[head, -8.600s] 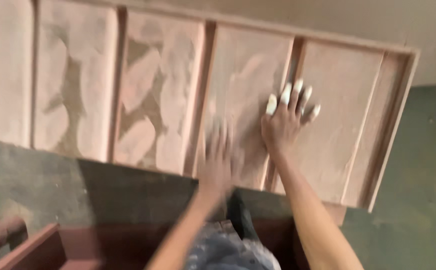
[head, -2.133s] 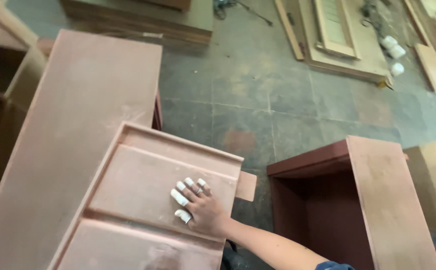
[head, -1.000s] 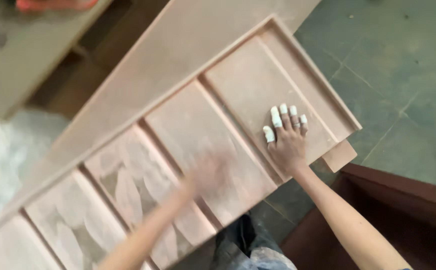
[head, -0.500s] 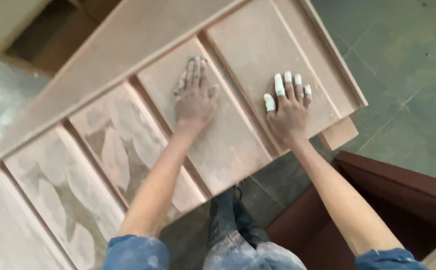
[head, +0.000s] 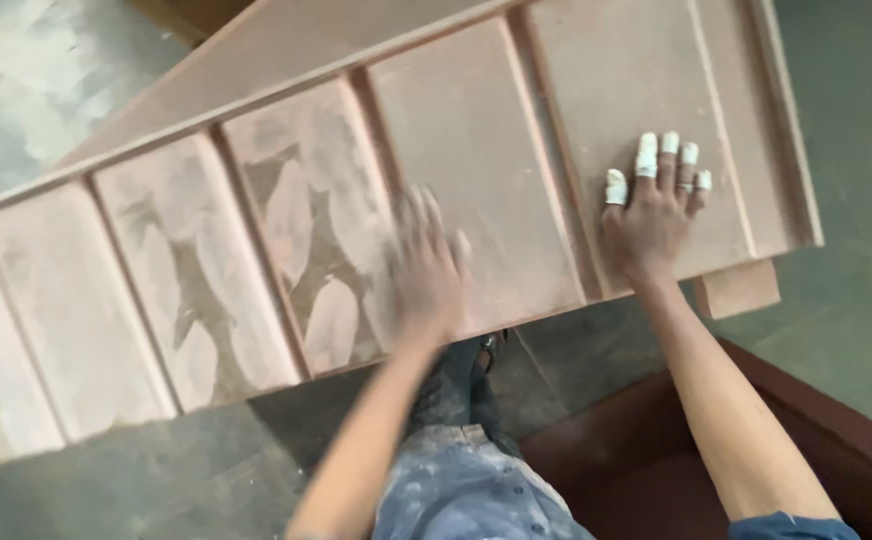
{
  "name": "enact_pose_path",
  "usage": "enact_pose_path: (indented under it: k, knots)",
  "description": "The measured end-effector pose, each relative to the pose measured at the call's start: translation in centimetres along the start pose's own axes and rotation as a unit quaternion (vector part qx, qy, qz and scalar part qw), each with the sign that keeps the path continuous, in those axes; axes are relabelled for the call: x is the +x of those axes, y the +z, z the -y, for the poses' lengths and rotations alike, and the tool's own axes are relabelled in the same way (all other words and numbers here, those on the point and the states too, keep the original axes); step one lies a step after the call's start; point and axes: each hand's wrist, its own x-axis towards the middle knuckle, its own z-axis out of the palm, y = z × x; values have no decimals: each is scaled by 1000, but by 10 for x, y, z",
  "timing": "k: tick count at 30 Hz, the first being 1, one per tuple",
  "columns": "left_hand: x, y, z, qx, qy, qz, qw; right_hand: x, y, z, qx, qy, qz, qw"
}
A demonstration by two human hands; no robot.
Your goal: The person sands the surface of a long wooden panel with multiple recessed rectangular sections using a sanding block. They move the block back and forth across each section, applying even pressure to smooth the wood.
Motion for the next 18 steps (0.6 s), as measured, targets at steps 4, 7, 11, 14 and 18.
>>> enact_pose_path:
  k: [4, 7, 11, 14, 18]
  knots:
    - [-38, -11, -17, 38, 63, -22, 997, 1, 0, -1, -3, -2, -5, 1000]
    - [15, -6, 7, -3, -8, 8, 1000, 1, 1, 0, 4, -2, -1, 1000]
    - [-19, 0, -1, 53, 25, -37, 998, -2, -4, -1, -8, -4, 0, 1000]
    - [-46, -6, -19, 54, -19, 27, 998, 1, -3, 0, -4, 3, -6, 1000]
    - [38, -23, 8, 25, 3, 31, 999, 1, -1, 1, 7, 0, -11, 1000]
